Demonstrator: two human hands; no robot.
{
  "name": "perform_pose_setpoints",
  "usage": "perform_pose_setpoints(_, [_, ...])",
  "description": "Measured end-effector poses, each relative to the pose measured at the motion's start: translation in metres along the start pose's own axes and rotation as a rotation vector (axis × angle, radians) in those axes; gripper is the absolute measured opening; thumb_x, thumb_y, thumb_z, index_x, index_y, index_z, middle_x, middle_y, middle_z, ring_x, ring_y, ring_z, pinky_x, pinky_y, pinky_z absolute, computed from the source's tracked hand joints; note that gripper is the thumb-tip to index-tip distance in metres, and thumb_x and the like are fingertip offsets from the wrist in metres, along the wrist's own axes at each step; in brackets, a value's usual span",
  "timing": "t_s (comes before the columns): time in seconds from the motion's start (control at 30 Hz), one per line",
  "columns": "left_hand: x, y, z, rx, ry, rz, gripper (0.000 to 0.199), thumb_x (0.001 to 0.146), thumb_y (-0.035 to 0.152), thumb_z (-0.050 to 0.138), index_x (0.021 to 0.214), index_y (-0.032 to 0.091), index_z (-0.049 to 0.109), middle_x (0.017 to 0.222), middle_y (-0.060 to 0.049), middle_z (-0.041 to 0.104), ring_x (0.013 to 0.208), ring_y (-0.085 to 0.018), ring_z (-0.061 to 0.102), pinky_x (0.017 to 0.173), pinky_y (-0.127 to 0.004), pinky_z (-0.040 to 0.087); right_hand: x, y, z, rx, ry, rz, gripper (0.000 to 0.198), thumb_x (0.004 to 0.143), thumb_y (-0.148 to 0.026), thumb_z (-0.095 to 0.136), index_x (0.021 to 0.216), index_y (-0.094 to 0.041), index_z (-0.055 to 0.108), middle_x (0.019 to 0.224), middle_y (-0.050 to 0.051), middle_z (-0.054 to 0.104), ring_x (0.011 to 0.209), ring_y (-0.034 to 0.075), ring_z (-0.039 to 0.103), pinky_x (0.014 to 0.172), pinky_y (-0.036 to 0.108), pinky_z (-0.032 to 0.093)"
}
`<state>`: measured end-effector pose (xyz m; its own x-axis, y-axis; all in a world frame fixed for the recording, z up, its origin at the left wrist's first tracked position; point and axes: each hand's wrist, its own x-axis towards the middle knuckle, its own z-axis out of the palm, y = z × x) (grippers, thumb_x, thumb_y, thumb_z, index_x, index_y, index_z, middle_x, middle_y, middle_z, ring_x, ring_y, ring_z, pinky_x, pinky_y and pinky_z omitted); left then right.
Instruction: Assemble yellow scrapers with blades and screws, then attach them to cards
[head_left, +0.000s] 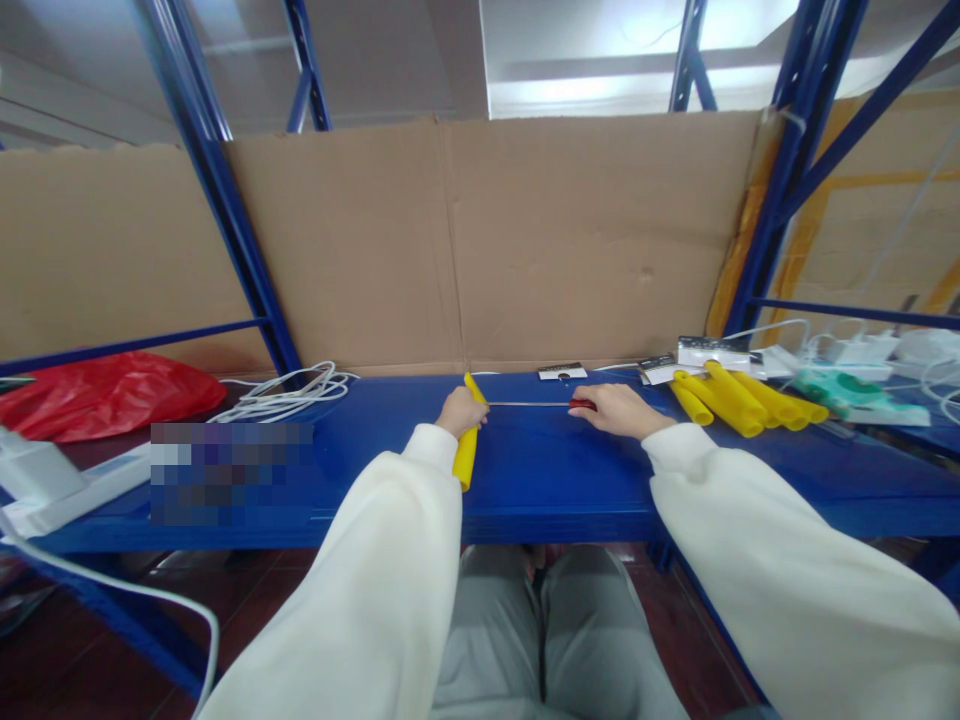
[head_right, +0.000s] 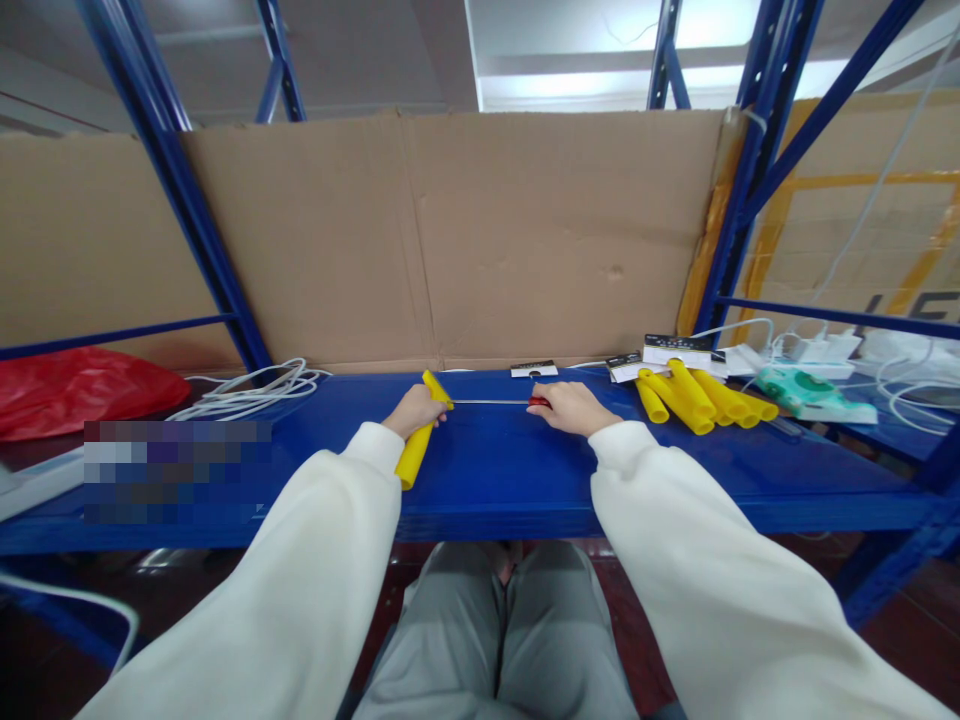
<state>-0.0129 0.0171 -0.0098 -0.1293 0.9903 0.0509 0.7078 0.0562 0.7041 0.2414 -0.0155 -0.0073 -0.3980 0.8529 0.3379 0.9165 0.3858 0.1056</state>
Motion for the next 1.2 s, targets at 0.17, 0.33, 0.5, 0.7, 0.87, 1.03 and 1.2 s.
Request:
perform_pose_setpoints(0.17, [-0.0004,0.0007,-0.0002,0.012,0.002,0.005,0.009,0.078,0.009,0.061,0.075,0.004,0.069,0.071,-0.012,0.073,0.052,-0.012,0.064,0.049,-0.019,0.046,0.0002,-0.0027,0.0003,0.009,-0.006,0.019,0.022,0.093,-0.036,0.048,0.099,-0.021,0.063,0.095,0.009,0.073,0.087,0.024,0.068,0.068,0.028,0.041])
perform_pose_setpoints(0.33, [0.0008,-0.0002,0.0001,0.016,-0.003,0.011,0.010,0.077,0.010,0.062,0.072,0.006,0.069,0.070,-0.011,0.073,0.054,-0.013,0.065,0.050,-0.018,0.046,0.0013,0.0010,0.0043,0.028,0.025,0.015,0.022,0.088,-0.037,0.058,0.103,-0.021,0.057,0.085,0.006,0.072,0.081,0.023,0.067,0.066,0.028,0.041])
perform_pose_setpoints(0.5, [0.0002,-0.0001,0.0000,0.017,-0.007,0.013,0.010,0.078,0.009,0.061,0.073,0.006,0.068,0.072,-0.012,0.073,0.053,-0.012,0.064,0.047,-0.018,0.044,0.0006,0.0021,0.0041,-0.006,0.020,0.000,0.017,0.090,-0.036,0.054,0.097,-0.021,0.058,0.085,0.007,0.072,0.081,0.024,0.067,0.065,0.028,0.040])
perform_pose_setpoints(0.7, [0.0015,-0.0011,0.0004,0.022,-0.010,0.011,0.011,0.078,0.009,0.059,0.075,0.005,0.069,0.075,-0.013,0.074,0.052,-0.012,0.064,0.046,-0.018,0.043,0.0005,0.0003,0.0016,0.058,-0.022,-0.019,0.019,0.093,-0.034,0.049,0.096,-0.021,0.062,0.102,0.008,0.072,0.092,0.024,0.067,0.071,0.028,0.042])
perform_pose_setpoints(0.87, [0.0030,-0.0024,0.0012,0.011,-0.014,0.020,0.012,0.078,0.010,0.059,0.076,0.003,0.069,0.077,-0.014,0.074,0.051,-0.012,0.063,0.046,-0.019,0.044,0.0016,0.0019,0.0040,0.102,-0.027,0.008,0.017,0.088,-0.035,0.057,0.097,-0.021,0.060,0.093,0.007,0.072,0.084,0.022,0.067,0.067,0.028,0.041])
perform_pose_setpoints(1.03, [0.0021,-0.0015,0.0008,0.014,-0.023,0.017,0.012,0.079,0.010,0.058,0.078,0.003,0.068,0.080,-0.014,0.074,0.048,-0.010,0.060,0.044,-0.018,0.042,0.0013,0.0032,0.0045,0.078,0.027,-0.023,0.011,0.087,-0.031,0.059,0.092,-0.022,0.058,0.088,0.005,0.071,0.079,0.020,0.065,0.063,0.026,0.039])
perform_pose_setpoints(1.2, [0.0007,-0.0001,-0.0003,0.034,-0.029,0.025,0.013,0.080,0.010,0.058,0.080,0.003,0.069,0.082,-0.014,0.074,0.051,-0.010,0.062,0.045,-0.018,0.042,0.0006,0.0024,0.0030,0.055,-0.008,-0.013,0.019,0.091,-0.035,0.052,0.094,-0.021,0.063,0.098,0.007,0.073,0.088,0.023,0.066,0.069,0.027,0.041])
